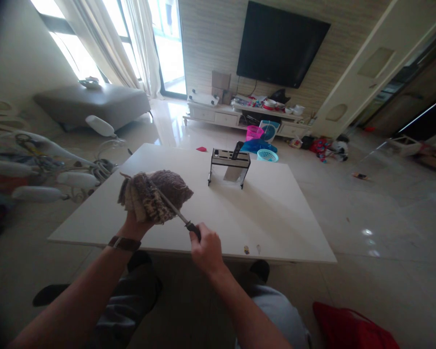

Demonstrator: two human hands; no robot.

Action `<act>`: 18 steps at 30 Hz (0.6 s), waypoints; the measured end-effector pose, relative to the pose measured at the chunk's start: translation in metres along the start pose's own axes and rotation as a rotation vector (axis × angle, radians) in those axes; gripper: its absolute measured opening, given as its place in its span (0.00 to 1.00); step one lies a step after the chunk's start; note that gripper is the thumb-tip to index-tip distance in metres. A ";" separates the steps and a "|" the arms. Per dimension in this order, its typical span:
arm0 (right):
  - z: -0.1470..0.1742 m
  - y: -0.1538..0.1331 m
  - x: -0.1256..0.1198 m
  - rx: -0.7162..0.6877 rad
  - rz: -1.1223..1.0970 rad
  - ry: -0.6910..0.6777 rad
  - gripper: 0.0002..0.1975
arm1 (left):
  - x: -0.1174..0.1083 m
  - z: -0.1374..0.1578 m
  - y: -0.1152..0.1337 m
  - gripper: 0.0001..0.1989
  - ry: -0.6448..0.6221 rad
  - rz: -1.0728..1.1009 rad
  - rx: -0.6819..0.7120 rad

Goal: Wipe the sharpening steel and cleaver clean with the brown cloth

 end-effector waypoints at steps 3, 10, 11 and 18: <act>-0.002 0.005 -0.008 0.008 -0.068 0.036 0.09 | 0.020 0.003 -0.013 0.21 -0.107 -0.077 0.074; -0.009 0.020 -0.005 0.036 -0.247 0.038 0.06 | 0.028 0.007 -0.080 0.22 -0.168 -0.203 -0.070; -0.010 0.023 -0.004 0.045 -0.250 0.040 0.07 | 0.026 0.007 -0.083 0.23 -0.155 -0.210 -0.070; -0.013 0.013 -0.004 0.003 -0.257 -0.001 0.09 | 0.016 0.001 -0.067 0.25 -0.064 -0.174 0.016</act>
Point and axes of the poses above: each hand's wrist, its own z-axis away from the middle knuckle, its own x-axis out of the palm, y = z × x, the point moved 10 cm from there along -z, towards the middle knuckle
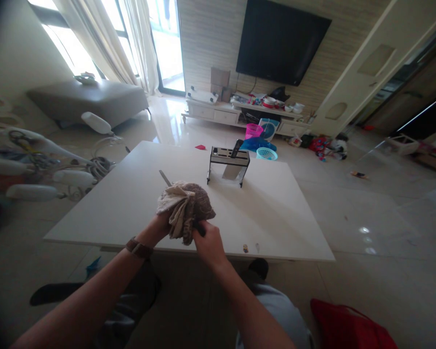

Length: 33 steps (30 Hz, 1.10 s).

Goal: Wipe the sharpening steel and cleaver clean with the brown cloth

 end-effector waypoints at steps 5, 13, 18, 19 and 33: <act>0.003 -0.007 0.002 0.001 0.184 -0.003 0.07 | 0.006 -0.002 0.030 0.20 -0.011 0.029 0.033; 0.008 -0.012 -0.009 -0.081 0.348 0.069 0.03 | -0.007 -0.007 0.048 0.25 -0.086 -0.047 0.146; 0.004 -0.016 -0.019 -0.161 0.260 0.137 0.07 | -0.016 0.002 0.009 0.26 -0.075 -0.123 -0.019; 0.003 -0.016 -0.020 -0.166 0.243 0.143 0.07 | -0.017 0.005 -0.001 0.26 -0.071 -0.140 -0.070; 0.000 -0.013 -0.019 -0.104 0.152 0.100 0.05 | -0.001 0.003 0.006 0.31 -0.117 -0.169 0.053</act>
Point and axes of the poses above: each hand's wrist, its own z-axis away from the middle knuckle, its own x-axis out of the palm, y = z × x, the point moved 10 cm from there along -z, towards the middle knuckle
